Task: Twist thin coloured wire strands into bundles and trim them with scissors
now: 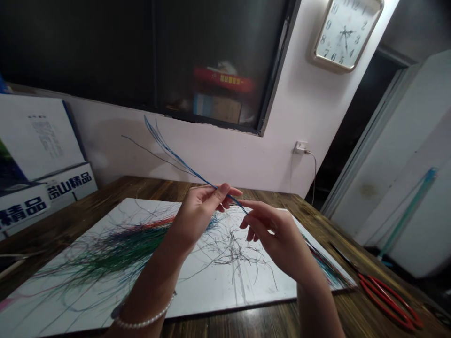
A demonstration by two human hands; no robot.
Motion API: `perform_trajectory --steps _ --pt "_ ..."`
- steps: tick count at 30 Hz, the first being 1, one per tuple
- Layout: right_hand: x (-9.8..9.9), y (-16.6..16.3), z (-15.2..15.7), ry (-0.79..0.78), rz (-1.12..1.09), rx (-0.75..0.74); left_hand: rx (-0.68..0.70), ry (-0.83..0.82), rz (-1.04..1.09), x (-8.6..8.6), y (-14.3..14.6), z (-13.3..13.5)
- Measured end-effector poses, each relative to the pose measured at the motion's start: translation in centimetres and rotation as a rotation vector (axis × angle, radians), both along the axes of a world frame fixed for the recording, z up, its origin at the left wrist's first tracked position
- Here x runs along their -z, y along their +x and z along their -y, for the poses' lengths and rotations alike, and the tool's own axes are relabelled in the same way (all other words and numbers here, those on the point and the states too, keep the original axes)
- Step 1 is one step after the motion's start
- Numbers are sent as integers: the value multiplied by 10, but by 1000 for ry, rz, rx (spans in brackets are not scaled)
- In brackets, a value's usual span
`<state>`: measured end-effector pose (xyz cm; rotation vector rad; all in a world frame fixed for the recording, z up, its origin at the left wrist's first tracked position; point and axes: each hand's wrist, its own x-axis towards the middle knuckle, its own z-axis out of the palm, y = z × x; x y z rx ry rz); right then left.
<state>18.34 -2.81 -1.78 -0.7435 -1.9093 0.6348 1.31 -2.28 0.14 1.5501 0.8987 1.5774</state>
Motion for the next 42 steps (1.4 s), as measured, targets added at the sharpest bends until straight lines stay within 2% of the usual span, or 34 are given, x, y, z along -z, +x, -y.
perform_trajectory --steps 5,8,12,16,19,23,27,36,42 --pt "0 -4 0 44 -95 67 111 27 -29 1 4 2" --pt "0 -3 -2 131 -92 95 117 28 -33 1 5 2" --pt "1 2 -2 238 -43 66 163 25 -26 0 1 3" --pt "1 5 0 273 2 31 241 29 -58 -3 -3 6" --pt "1 6 1 226 4 22 241 43 -69 -3 -5 6" --pt "-1 4 3 73 37 32 180 63 -45 -2 -9 4" --pt "-4 1 4 -28 124 -41 142 63 -42 -2 -11 2" --pt "-2 2 6 -143 148 -193 79 125 -81 0 -4 2" --pt "-1 2 7 -183 161 -178 24 136 -34 -1 -8 1"
